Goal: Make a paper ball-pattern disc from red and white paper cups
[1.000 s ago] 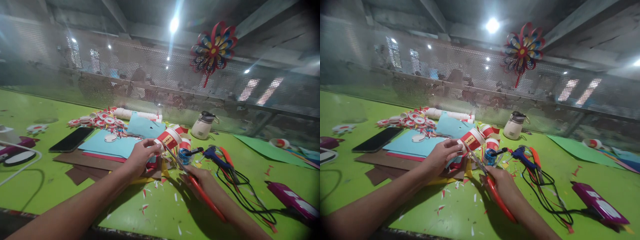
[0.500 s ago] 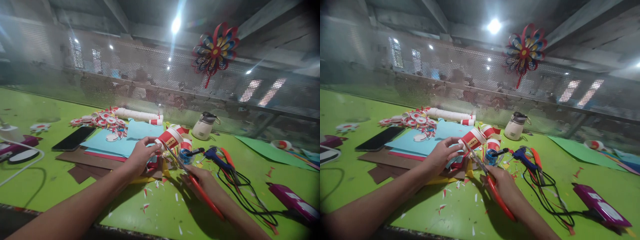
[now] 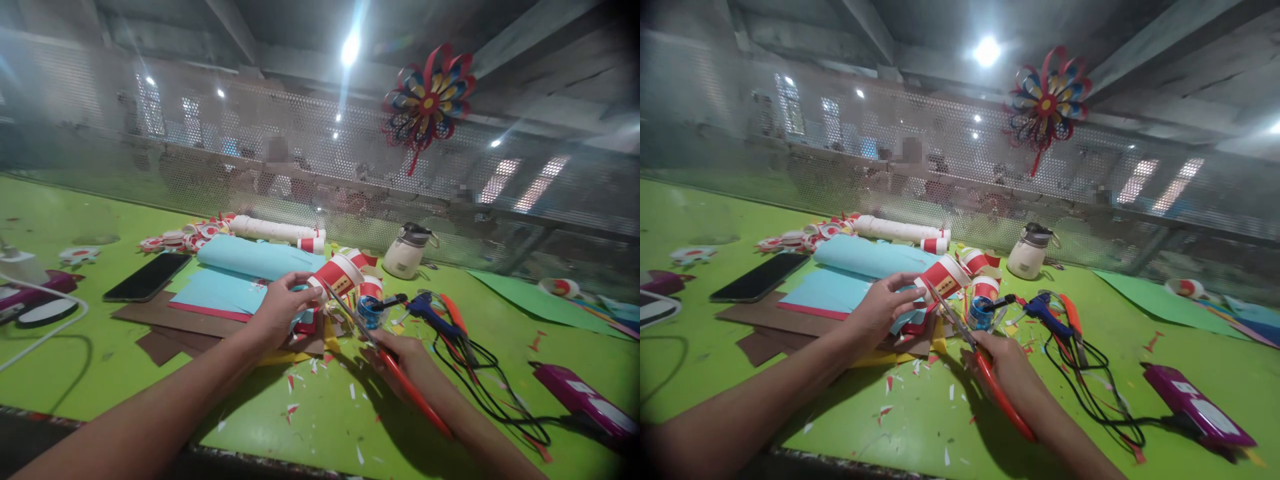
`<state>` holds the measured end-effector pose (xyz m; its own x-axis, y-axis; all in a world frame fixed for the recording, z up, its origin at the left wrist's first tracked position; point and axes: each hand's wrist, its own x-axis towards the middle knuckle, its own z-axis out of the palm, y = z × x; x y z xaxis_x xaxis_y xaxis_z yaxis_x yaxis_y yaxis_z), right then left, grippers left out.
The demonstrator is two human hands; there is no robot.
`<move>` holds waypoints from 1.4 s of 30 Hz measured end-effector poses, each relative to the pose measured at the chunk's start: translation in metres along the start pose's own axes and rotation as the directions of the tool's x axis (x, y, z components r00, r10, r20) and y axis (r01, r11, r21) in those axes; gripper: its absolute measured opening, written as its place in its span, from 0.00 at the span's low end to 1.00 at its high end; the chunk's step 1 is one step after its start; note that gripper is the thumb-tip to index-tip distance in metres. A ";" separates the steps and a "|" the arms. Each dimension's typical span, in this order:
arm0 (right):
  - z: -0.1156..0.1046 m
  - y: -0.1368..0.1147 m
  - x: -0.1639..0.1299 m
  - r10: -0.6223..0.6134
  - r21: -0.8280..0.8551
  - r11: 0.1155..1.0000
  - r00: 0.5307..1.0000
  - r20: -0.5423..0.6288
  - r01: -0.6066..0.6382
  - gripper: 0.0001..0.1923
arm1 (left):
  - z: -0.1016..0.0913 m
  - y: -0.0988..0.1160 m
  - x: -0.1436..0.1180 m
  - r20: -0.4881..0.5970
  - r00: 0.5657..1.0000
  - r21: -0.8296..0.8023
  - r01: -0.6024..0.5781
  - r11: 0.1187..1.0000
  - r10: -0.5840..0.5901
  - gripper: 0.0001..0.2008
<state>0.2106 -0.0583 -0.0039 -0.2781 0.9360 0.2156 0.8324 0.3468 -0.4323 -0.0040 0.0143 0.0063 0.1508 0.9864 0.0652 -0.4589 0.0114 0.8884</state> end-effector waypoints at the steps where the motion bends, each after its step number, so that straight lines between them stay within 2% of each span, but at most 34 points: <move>1: 0.000 0.001 0.000 -0.002 0.006 1.000 1.000 -0.004 0.002 0.15 | 0.000 0.000 0.001 0.003 1.000 -0.018 -0.004 1.000 0.004 0.20; 6: 0.001 0.001 0.002 -0.018 0.024 1.000 1.000 0.002 0.018 0.15 | -0.003 -0.002 0.004 0.037 0.999 -0.036 -0.013 0.999 0.014 0.20; 13: -0.003 -0.003 0.002 -0.003 0.092 0.996 1.000 0.002 0.003 0.14 | -0.004 -0.002 0.001 0.041 0.990 0.282 -0.140 0.949 0.134 0.23; 17: -0.004 -0.002 0.000 -0.015 0.114 0.993 1.000 -0.013 0.017 0.14 | -0.001 0.004 -0.002 0.049 0.986 0.356 -0.164 0.920 0.157 0.25; 23: 0.002 0.001 -0.002 -0.017 0.165 0.986 0.998 -0.059 0.027 0.13 | -0.001 0.004 -0.001 0.082 0.981 0.343 -0.191 0.920 0.173 0.26; 30: 0.000 0.000 -0.004 -0.035 0.068 0.997 0.998 -0.046 0.039 0.14 | -0.001 0.003 -0.003 0.062 0.984 0.338 -0.176 0.924 0.165 0.25; 35: -0.004 -0.001 -0.002 -0.036 0.088 0.995 0.999 -0.033 0.039 0.14 | -0.004 0.001 0.002 0.083 0.987 0.182 -0.149 0.972 0.135 0.27; 37: -0.005 -0.001 -0.001 -0.033 0.110 0.993 0.999 -0.021 0.035 0.13 | -0.005 0.001 0.003 0.061 0.991 0.142 -0.124 0.982 0.116 0.24; 42: -0.007 -0.005 0.001 -0.058 0.164 0.985 0.998 0.015 0.054 0.13 | -0.003 0.003 0.003 0.058 0.984 0.288 -0.178 0.941 0.169 0.18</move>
<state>0.2098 -0.0597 0.0050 -0.3330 0.9153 0.2267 0.7259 0.4023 -0.5579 -0.0074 0.0181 0.0074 0.1215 0.9630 0.2404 -0.2061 -0.2125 0.9552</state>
